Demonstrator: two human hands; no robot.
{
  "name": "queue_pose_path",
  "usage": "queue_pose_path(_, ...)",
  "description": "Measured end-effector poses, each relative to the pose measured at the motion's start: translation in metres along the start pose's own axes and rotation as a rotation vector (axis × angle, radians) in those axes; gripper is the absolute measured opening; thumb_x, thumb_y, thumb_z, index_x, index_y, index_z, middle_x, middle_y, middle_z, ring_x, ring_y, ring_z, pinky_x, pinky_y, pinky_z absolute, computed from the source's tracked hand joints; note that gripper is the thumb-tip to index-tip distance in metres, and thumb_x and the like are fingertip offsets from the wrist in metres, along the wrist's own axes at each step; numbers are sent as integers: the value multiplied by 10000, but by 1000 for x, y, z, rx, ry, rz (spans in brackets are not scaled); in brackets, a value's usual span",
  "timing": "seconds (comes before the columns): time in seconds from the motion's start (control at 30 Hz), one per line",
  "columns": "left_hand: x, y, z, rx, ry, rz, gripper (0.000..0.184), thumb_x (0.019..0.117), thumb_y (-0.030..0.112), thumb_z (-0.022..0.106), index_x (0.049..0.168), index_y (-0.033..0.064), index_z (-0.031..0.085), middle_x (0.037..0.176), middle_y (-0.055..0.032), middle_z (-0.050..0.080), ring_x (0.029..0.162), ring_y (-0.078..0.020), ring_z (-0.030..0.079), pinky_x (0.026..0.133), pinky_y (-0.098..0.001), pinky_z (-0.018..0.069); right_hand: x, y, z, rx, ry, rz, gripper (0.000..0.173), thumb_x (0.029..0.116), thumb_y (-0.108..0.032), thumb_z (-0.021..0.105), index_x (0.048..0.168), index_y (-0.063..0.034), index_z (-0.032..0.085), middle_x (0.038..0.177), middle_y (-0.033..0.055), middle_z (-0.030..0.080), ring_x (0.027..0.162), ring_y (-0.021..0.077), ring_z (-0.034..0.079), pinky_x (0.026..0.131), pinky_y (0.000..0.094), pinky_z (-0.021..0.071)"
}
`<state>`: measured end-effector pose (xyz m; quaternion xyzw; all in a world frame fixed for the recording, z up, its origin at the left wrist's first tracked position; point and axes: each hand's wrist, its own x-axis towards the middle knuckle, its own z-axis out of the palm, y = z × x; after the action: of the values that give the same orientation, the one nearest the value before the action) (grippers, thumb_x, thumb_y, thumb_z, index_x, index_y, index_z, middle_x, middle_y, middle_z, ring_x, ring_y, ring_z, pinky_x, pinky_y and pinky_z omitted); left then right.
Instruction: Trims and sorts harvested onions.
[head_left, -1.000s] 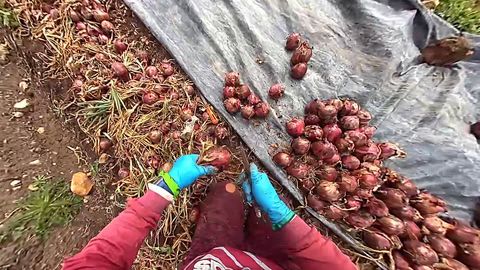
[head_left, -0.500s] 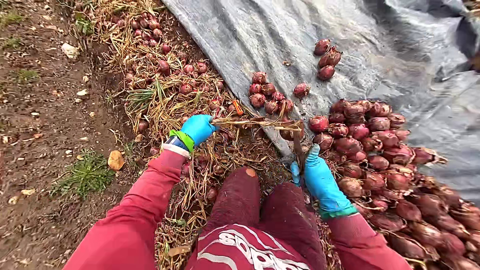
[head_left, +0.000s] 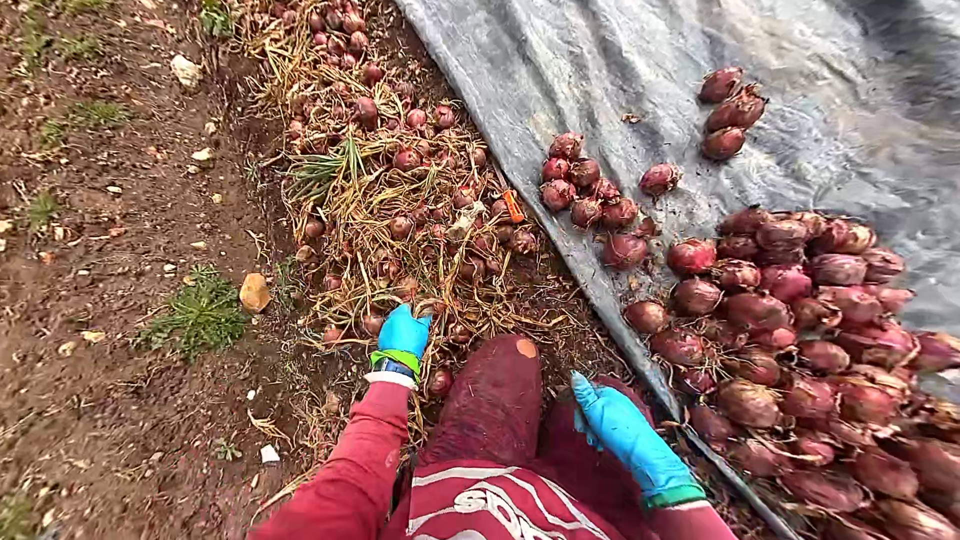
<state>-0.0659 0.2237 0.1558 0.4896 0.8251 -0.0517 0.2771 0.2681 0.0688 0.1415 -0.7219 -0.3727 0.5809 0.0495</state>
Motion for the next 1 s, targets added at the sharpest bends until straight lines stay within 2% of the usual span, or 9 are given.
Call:
queue_pose_path(0.13,80,39,74,8,-36,-185,998,769,774,714,1404,21,552,1300,-236,660,1195,-386,666,984,-615,550,18,-4,-11,14,23,67,757,1031,-695,263,855,-88,681,681,74,675,554,232,644,564,439,566)
queue_pose_path(0.27,113,48,40,107,-174,-113,926,745,747,751,1337,47,624,1218,-214,706,1178,-382,673,989,-641,529,26,-11,-19,297,-24,69,783,1069,-624,177,885,-40,664,688,100,686,534,232,645,517,394,561)
queue_pose_path(0.4,63,51,-15,-382,-152,147,741,788,483,862,1318,24,617,1139,-191,718,1096,-319,695,982,-574,553,45,-36,2,608,-187,48,872,1037,-664,46,890,-29,625,667,120,644,521,243,620,479,385,545)
queue_pose_path(0.57,-37,61,-46,-612,-388,506,554,860,507,776,1233,107,687,1032,-64,754,913,-151,731,808,-405,629,29,-101,24,664,-358,-387,798,890,-829,448,990,-59,629,663,59,643,507,184,624,487,326,564)
queue_pose_path(0.63,-64,75,-45,-598,-549,542,507,858,504,766,1143,90,706,936,-49,748,846,-132,718,779,-375,613,10,-120,21,642,-178,-537,816,825,-878,481,857,-84,666,615,42,633,487,167,612,477,321,559)
queue_pose_path(0.73,-89,107,-59,-548,-693,514,493,886,403,798,1192,34,680,986,-99,751,921,-173,730,884,-413,603,-14,-120,11,476,228,-611,848,897,-872,281,801,-123,666,580,8,613,478,139,593,463,334,542)
queue_pose_path(0.83,-114,150,-73,-155,-485,786,619,815,535,831,1240,111,679,1033,-77,753,975,-207,727,880,-508,597,-27,-114,-18,435,549,-555,758,1038,-683,219,826,-93,646,556,28,569,451,176,568,446,423,529)
queue_pose_path(0.93,-137,206,-84,301,-182,1133,714,867,497,790,1442,137,568,1314,-114,686,1147,-329,687,888,-624,555,-34,-116,-52,656,606,-497,692,1075,-621,174,742,-132,532,494,-7,463,399,156,479,410,392,474)
queue_pose_path(1.0,-145,225,-84,407,-171,1263,635,915,476,755,1397,106,570,1292,-133,677,1147,-339,682,913,-608,561,-47,-110,-68,821,577,-511,646,1063,-649,158,776,-176,491,487,-26,410,380,150,428,386,371,436)
